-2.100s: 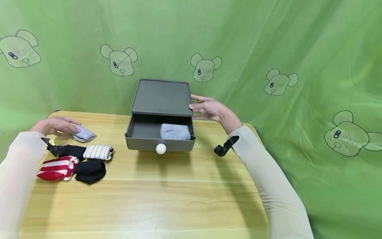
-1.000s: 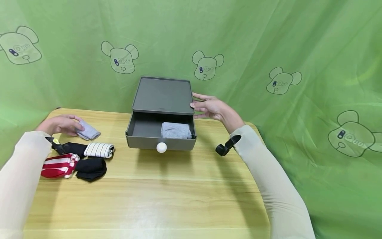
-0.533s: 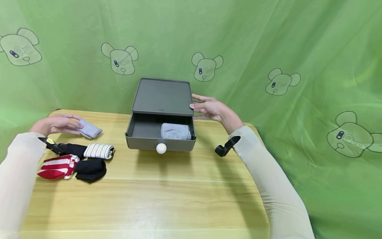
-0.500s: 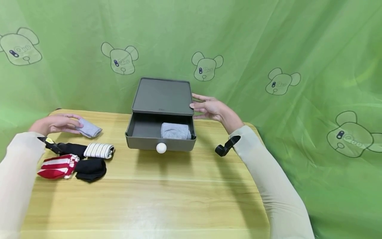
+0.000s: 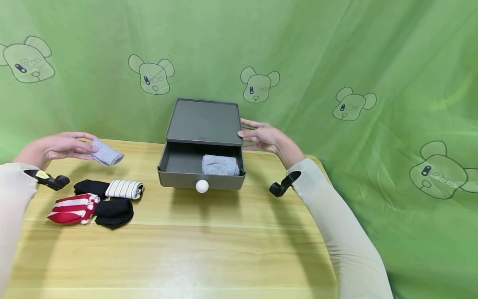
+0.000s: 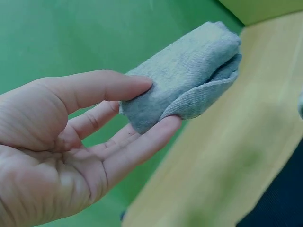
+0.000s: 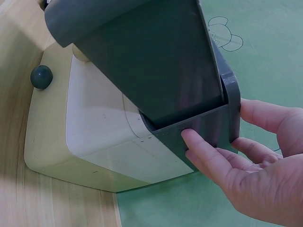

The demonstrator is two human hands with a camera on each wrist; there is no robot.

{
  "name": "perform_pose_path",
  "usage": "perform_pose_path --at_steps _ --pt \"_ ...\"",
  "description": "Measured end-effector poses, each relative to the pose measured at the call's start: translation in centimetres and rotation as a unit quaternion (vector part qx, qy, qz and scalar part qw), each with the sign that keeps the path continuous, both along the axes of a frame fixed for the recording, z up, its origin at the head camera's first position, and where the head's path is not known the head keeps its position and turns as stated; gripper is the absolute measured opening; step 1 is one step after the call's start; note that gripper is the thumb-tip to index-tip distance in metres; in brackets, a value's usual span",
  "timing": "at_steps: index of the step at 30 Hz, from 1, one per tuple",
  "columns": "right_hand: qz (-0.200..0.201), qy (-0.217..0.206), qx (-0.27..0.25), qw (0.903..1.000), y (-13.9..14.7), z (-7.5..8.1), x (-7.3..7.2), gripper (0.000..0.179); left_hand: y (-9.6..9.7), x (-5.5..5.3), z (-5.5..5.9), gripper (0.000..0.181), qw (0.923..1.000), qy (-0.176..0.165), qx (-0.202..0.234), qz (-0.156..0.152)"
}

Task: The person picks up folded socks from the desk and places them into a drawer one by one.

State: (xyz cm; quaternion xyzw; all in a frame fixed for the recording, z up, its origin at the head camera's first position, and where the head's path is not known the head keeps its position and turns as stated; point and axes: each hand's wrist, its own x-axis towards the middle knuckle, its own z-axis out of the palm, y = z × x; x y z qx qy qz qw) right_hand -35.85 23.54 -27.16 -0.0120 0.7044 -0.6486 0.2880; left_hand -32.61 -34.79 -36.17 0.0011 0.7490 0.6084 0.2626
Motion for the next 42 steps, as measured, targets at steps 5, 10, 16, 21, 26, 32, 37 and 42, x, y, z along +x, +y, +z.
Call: perform_pose_path --at_steps 5,10,16,21,26,32,37,42 --pt "0.003 0.007 0.003 1.0 0.0 0.2 0.0 0.073 0.8 0.5 2.9 0.031 0.9995 0.021 -0.008 -0.022" --pt "0.003 0.002 0.0 1.0 0.1 0.1 0.0 0.073 1.8 1.1 5.5 0.031 0.9964 0.054 -0.015 -0.064" --pt "0.001 -0.002 0.001 1.0 0.0 -0.2 -0.1 0.073 4.3 2.3 8.8 0.031 0.9951 0.082 -0.009 -0.054" --pt "0.007 0.005 -0.001 1.0 -0.2 -0.1 -0.1 0.073 7.6 3.2 11.3 0.029 0.9954 0.089 0.019 -0.031" --pt "0.009 0.003 -0.01 0.9999 -0.2 0.0 -0.2 0.073 11.7 4.2 12.9 0.027 0.9944 0.101 0.025 -0.02" --pt "0.006 -0.001 -0.012 0.9999 -0.2 -0.1 -0.1 0.074 16.3 5.2 14.1 0.025 0.9925 0.118 0.016 -0.026" --pt "0.009 0.003 -0.005 0.9999 -0.3 0.0 -0.1 0.075 19.2 5.8 14.7 0.024 0.9919 0.122 -0.008 -0.036" --pt "0.009 0.009 -0.004 0.9999 -0.5 0.1 -0.3 0.073 21.2 6.1 14.7 0.025 0.9918 0.118 -0.033 -0.037"
